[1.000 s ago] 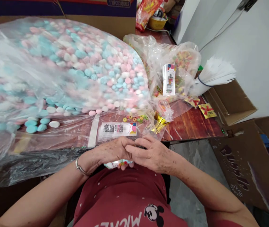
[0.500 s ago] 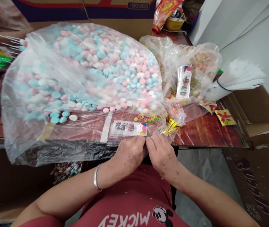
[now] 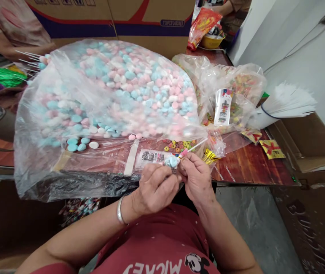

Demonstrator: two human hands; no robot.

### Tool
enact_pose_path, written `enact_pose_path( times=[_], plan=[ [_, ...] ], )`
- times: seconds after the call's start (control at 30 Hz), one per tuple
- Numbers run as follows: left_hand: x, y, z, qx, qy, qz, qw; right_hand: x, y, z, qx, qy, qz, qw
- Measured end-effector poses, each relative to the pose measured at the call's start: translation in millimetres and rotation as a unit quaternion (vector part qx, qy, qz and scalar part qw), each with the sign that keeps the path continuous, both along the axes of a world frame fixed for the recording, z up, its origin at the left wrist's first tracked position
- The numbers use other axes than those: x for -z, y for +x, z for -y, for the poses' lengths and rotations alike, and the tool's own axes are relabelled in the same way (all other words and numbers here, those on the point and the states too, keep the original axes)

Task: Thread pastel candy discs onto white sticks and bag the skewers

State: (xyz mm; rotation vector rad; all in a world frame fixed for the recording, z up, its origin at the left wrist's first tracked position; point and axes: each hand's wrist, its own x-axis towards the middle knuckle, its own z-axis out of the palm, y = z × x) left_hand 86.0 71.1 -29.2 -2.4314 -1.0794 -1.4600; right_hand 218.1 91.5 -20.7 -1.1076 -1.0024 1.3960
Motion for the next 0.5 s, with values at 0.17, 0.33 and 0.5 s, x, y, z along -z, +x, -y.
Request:
enact_pose_path(
  times=[0.17, 0.33, 0.5],
  plan=[
    [-18.7, -7, 16, 0.095, -0.391, 0.310, 0.862, -22.6, -6, 25, -0.013, 0.207, 0.192, 0.959],
    [-35.8, -38, 10, 0.262, -0.419, 0.471, 0.731, -10.0, -18, 27, -0.088, 0.220, 0.195, 0.952],
    [-28.0, -61, 17, 0.244, -0.562, 0.263, 0.746, -4.8, -23, 23, -0.047, 0.242, 0.219, 0.944]
  ],
)
